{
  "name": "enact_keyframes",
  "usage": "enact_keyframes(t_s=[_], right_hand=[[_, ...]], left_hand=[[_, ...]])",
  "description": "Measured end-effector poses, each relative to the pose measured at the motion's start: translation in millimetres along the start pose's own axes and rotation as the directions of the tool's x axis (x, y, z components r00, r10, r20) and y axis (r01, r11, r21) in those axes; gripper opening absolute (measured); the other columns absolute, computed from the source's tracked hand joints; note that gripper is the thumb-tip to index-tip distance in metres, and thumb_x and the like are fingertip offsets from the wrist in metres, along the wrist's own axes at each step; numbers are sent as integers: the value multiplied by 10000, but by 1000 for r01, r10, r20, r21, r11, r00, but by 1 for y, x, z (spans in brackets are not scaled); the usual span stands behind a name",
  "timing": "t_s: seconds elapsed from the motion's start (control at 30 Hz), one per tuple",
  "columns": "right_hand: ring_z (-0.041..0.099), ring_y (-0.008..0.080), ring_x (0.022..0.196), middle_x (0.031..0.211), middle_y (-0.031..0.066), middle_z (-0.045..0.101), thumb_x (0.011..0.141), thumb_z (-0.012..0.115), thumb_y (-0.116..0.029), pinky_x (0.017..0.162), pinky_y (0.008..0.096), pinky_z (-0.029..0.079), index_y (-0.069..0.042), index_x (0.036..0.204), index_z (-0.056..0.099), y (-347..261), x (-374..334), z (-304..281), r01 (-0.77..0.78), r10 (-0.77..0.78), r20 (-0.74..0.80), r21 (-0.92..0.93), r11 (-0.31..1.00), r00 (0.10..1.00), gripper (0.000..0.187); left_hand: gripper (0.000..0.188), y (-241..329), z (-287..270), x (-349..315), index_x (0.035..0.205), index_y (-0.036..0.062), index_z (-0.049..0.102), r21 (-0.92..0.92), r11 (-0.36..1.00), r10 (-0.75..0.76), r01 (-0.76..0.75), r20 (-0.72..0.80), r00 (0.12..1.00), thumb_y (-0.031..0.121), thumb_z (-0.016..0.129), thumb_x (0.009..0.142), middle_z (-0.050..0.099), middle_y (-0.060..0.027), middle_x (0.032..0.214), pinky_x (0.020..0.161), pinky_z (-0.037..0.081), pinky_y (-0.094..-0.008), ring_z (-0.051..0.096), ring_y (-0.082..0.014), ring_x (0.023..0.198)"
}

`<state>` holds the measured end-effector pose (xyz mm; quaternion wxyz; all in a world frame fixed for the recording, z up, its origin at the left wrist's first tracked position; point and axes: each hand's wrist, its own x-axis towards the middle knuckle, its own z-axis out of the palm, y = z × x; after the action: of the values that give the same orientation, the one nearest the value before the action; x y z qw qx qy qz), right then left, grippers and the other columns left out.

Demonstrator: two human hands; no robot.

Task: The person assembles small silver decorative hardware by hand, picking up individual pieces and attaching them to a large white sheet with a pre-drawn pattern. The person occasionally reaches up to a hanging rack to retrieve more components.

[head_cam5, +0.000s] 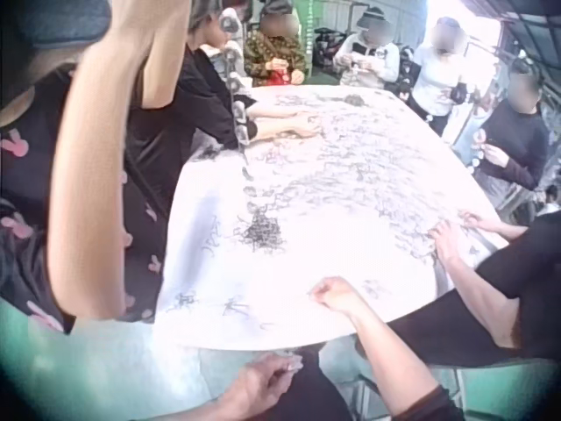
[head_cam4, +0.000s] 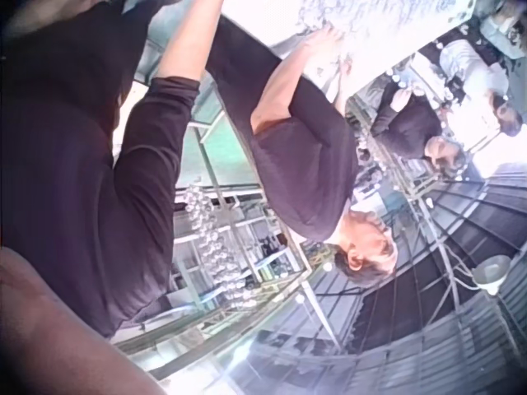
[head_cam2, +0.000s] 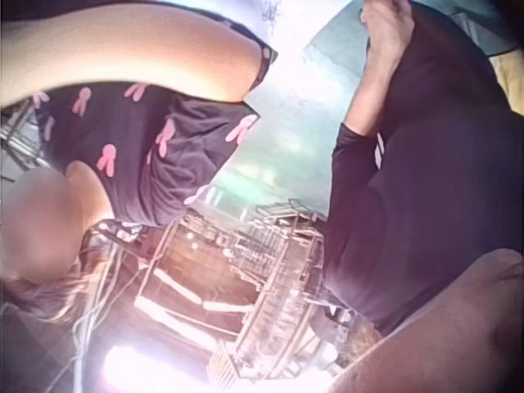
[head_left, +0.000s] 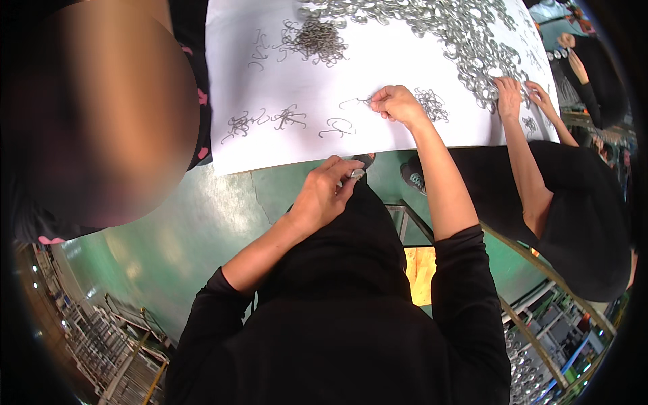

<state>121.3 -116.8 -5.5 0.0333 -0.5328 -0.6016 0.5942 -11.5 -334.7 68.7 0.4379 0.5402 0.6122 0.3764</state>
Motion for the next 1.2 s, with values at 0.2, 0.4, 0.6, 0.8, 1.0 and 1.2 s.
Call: enact_keyframes(t_s=[0.2, 0.4, 0.6, 0.8, 1.0, 1.2], right_hand=[[565, 93, 643, 789, 50, 640, 811, 651, -75, 529, 212, 421, 17, 959, 615, 9, -51, -5, -20, 58, -108, 325, 946, 992, 178], [582, 107, 642, 739, 53, 619, 851, 640, -110, 529, 225, 456, 1, 892, 626, 3, -148, 27, 147, -69, -147, 634, 759, 987, 120], [474, 64, 659, 726, -26, 553, 850, 644, -94, 580, 207, 378, -34, 848, 617, 16, -183, 60, 233, -42, -295, 653, 721, 955, 65], [475, 89, 809, 1035, 42, 487, 849, 632, -88, 672, 238, 381, -53, 866, 604, 19, -178, 68, 449, -111, -602, 446, 775, 791, 48], [459, 160, 851, 999, 78, 475, 842, 600, -85, 687, 255, 382, -50, 884, 571, 30, -189, 55, 568, -280, -760, 140, 811, 587, 61], [486, 227, 900, 985, 121, 476, 828, 584, -55, 796, 311, 404, -26, 855, 559, 30, -202, 30, 521, -347, -718, 26, 853, 604, 47]], left_hand=[[292, 8, 4, 11, 1075, 31, 622, -28, 1000, 14, -14, -17, 1000, -67, 595, 802, 592, -85, 878, 663, 553, -278, 639, -184, 793], [263, 15, 7, 16, 1063, 15, 617, -38, 999, 24, -24, 5, 1000, -47, 607, 808, 628, -91, 943, 688, 548, -280, 659, -193, 864], [247, 26, 14, 21, 1051, 3, 579, -58, 998, 5, -4, 28, 1000, -28, 621, 810, 652, -83, 960, 692, 537, -278, 658, -174, 876], [325, 30, 32, 29, 1081, 13, 498, -80, 994, 79, -78, 17, 997, -17, 654, 798, 645, -98, 868, 643, 543, -299, 662, -196, 814], [250, 22, 38, 79, 1060, -16, 546, -106, 963, 245, -248, -45, 969, 61, 636, 839, 638, -121, 918, 667, 546, -302, 653, -196, 810], [193, -29, 55, 263, 1001, 18, 633, 263, 935, 275, -237, -114, 955, 118, 624, 836, 629, -130, 971, 715, 518, -330, 623, -261, 821]])
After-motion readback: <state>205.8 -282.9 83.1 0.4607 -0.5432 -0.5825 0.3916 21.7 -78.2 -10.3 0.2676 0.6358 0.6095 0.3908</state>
